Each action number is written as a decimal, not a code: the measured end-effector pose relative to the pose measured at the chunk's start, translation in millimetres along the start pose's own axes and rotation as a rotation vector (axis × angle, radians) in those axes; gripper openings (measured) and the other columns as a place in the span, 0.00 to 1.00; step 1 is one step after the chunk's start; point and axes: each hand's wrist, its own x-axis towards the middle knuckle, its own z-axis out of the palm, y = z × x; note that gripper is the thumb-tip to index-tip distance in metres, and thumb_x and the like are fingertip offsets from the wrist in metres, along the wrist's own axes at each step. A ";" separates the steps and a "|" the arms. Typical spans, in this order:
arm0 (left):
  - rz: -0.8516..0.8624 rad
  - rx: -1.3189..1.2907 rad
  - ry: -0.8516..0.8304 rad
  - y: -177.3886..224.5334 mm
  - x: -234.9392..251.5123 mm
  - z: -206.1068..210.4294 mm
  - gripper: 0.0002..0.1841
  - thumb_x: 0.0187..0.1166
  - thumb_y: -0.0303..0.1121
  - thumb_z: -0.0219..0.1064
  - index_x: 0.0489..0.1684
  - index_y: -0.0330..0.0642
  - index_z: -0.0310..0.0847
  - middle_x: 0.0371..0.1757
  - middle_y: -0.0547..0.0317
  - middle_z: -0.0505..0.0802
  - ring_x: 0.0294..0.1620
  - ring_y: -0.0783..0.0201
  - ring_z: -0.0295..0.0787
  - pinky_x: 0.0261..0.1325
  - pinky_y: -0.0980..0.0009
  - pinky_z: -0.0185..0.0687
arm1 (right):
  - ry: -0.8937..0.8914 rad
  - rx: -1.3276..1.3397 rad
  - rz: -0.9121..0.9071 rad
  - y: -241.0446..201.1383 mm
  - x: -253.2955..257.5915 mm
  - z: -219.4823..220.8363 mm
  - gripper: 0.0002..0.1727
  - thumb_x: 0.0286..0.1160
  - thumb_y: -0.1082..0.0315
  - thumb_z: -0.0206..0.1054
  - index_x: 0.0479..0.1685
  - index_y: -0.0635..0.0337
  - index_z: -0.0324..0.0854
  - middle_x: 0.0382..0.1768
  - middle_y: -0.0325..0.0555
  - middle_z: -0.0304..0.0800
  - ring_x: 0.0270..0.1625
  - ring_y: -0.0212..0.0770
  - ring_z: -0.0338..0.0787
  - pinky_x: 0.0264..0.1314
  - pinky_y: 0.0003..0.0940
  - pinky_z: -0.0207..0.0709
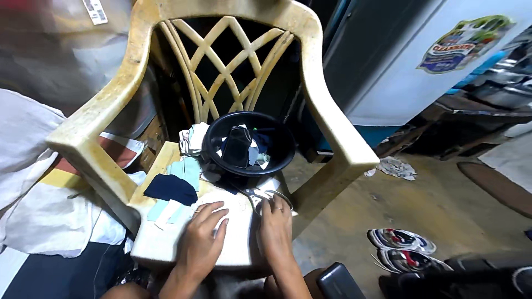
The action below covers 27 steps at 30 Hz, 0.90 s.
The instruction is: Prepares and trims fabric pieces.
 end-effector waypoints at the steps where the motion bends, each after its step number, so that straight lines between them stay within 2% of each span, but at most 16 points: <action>1: 0.033 -0.021 -0.033 10.4 10.8 7.9 0.11 0.74 0.27 0.67 0.46 0.35 0.94 0.57 0.47 0.95 0.61 0.54 0.92 0.65 0.65 0.86 | -0.058 -0.018 0.022 1.8 0.9 -1.7 0.17 0.67 0.83 0.66 0.56 0.70 0.88 0.63 0.76 0.84 0.71 0.76 0.81 0.76 0.68 0.69; 3: 0.052 -0.031 -0.158 25.0 37.5 24.3 0.11 0.77 0.22 0.64 0.49 0.32 0.93 0.60 0.44 0.94 0.63 0.49 0.91 0.70 0.60 0.83 | -0.082 -0.021 0.014 3.2 1.5 -3.3 0.15 0.65 0.84 0.67 0.52 0.70 0.89 0.57 0.74 0.87 0.67 0.75 0.84 0.75 0.69 0.70; 5: 0.051 0.017 -0.365 29.1 69.0 42.0 0.14 0.79 0.17 0.60 0.53 0.30 0.91 0.62 0.41 0.92 0.66 0.44 0.89 0.73 0.54 0.80 | -0.072 -0.006 -0.003 4.3 1.1 -3.4 0.13 0.65 0.82 0.69 0.48 0.70 0.90 0.54 0.72 0.89 0.64 0.73 0.85 0.74 0.66 0.71; 7: 0.110 0.137 -0.599 26.3 97.5 61.9 0.16 0.79 0.16 0.57 0.54 0.30 0.90 0.62 0.40 0.92 0.65 0.43 0.90 0.70 0.49 0.81 | -0.030 0.016 -0.025 7.5 0.5 -0.9 0.09 0.64 0.80 0.72 0.44 0.69 0.92 0.49 0.68 0.90 0.60 0.69 0.88 0.69 0.62 0.76; 10: 0.183 0.361 -0.918 33.3 122.6 85.1 0.14 0.83 0.19 0.54 0.54 0.27 0.87 0.57 0.35 0.92 0.59 0.37 0.90 0.60 0.42 0.80 | -0.006 0.050 -0.026 9.1 0.6 -1.7 0.09 0.61 0.80 0.73 0.40 0.70 0.92 0.47 0.65 0.91 0.57 0.64 0.90 0.62 0.55 0.82; 13: 0.252 0.470 -1.032 39.8 126.6 95.0 0.13 0.85 0.20 0.51 0.43 0.22 0.83 0.48 0.31 0.91 0.53 0.34 0.90 0.54 0.41 0.80 | -0.006 0.076 -0.019 8.6 0.6 -1.0 0.08 0.59 0.81 0.74 0.38 0.70 0.92 0.47 0.63 0.92 0.58 0.63 0.89 0.59 0.52 0.83; 15: 0.255 0.501 -1.079 40.8 127.7 96.7 0.13 0.85 0.19 0.50 0.44 0.21 0.81 0.50 0.30 0.90 0.54 0.33 0.89 0.56 0.42 0.80 | 0.004 0.077 -0.021 8.9 0.1 0.5 0.07 0.58 0.81 0.75 0.36 0.69 0.92 0.47 0.64 0.91 0.56 0.63 0.89 0.57 0.53 0.83; 19: 0.229 0.547 -1.130 37.6 126.1 98.3 0.14 0.87 0.20 0.47 0.52 0.21 0.79 0.56 0.28 0.87 0.56 0.33 0.88 0.58 0.43 0.81 | -0.005 0.086 0.014 6.5 0.6 0.7 0.08 0.59 0.80 0.74 0.38 0.70 0.91 0.48 0.67 0.90 0.57 0.66 0.88 0.59 0.55 0.81; 21: 0.235 0.523 -1.069 36.5 121.9 93.7 0.13 0.87 0.21 0.48 0.52 0.21 0.79 0.55 0.28 0.88 0.54 0.33 0.89 0.56 0.43 0.81 | -0.023 0.084 0.032 4.5 1.7 -0.9 0.09 0.60 0.80 0.73 0.40 0.71 0.90 0.50 0.68 0.89 0.59 0.68 0.88 0.60 0.56 0.81; 23: 0.270 0.427 -0.853 34.9 111.9 86.1 0.12 0.87 0.23 0.52 0.50 0.23 0.81 0.49 0.30 0.90 0.47 0.35 0.92 0.50 0.45 0.84 | -0.032 0.100 0.045 3.7 3.1 -2.1 0.10 0.61 0.81 0.73 0.42 0.73 0.90 0.51 0.70 0.89 0.61 0.69 0.87 0.61 0.57 0.80; 25: 0.304 0.274 -0.529 29.5 102.1 79.1 0.10 0.82 0.25 0.59 0.43 0.26 0.85 0.37 0.37 0.92 0.36 0.41 0.94 0.39 0.49 0.88 | -0.016 0.134 0.049 5.8 5.6 0.2 0.11 0.62 0.82 0.72 0.44 0.73 0.89 0.52 0.71 0.88 0.62 0.70 0.86 0.63 0.59 0.79; 27: 0.150 0.109 -0.398 36.2 99.3 61.5 0.10 0.79 0.26 0.62 0.41 0.28 0.88 0.34 0.43 0.93 0.33 0.50 0.93 0.40 0.54 0.88 | -0.007 0.167 0.050 9.8 10.4 3.6 0.11 0.63 0.82 0.70 0.45 0.73 0.89 0.53 0.71 0.87 0.62 0.71 0.85 0.64 0.60 0.79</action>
